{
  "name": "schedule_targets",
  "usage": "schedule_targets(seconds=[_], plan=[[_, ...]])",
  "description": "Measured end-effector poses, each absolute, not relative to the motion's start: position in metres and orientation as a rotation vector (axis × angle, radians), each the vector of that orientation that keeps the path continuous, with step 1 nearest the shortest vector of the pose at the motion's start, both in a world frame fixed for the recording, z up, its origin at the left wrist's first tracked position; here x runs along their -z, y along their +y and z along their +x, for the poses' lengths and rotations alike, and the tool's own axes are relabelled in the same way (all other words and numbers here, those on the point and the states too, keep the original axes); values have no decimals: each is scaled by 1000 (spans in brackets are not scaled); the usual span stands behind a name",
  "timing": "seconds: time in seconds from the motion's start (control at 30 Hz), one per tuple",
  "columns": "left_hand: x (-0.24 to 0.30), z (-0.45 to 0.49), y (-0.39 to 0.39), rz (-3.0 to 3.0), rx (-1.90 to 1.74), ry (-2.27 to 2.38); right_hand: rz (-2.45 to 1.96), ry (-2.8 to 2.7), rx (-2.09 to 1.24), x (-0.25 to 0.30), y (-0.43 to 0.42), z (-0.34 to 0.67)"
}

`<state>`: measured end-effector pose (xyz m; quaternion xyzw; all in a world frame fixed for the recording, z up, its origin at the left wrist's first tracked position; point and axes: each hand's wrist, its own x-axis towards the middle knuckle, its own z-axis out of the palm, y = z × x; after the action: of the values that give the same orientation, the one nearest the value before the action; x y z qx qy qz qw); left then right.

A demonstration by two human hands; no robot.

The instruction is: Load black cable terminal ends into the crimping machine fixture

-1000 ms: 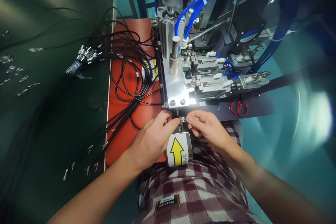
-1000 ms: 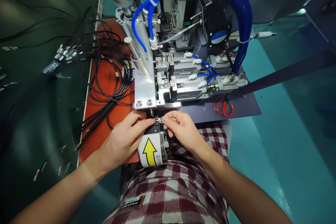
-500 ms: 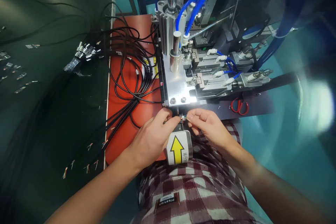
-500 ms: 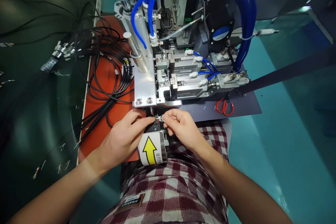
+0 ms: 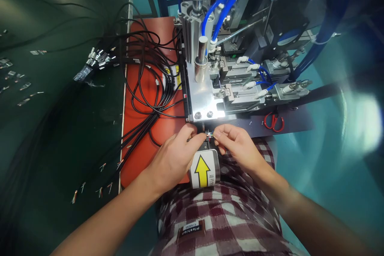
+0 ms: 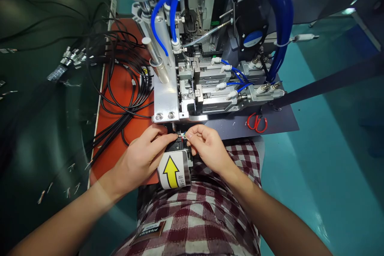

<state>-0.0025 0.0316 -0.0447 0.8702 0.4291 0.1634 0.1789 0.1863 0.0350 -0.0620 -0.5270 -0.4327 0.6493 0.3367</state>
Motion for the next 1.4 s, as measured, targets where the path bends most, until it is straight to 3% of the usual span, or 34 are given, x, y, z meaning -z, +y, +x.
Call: schedule_targets(seconds=[0.47, 0.7, 0.9, 1.03, 1.4], plan=[[42, -2, 31, 2527, -397, 1213, -1625, -1538, -1231, 56, 29, 185], [41, -1, 31, 2526, -391, 1215, -1532, -1234, -1646, 57, 33, 184], [43, -3, 32, 2560, -413, 1211, -1644, -1514, -1129, 56, 26, 179], [42, -2, 31, 2590, -417, 1209, -1622, -1310, -1496, 63, 31, 187], [40, 0, 32, 2556, -431, 1213, -1476, -1173, -1602, 60, 30, 191]])
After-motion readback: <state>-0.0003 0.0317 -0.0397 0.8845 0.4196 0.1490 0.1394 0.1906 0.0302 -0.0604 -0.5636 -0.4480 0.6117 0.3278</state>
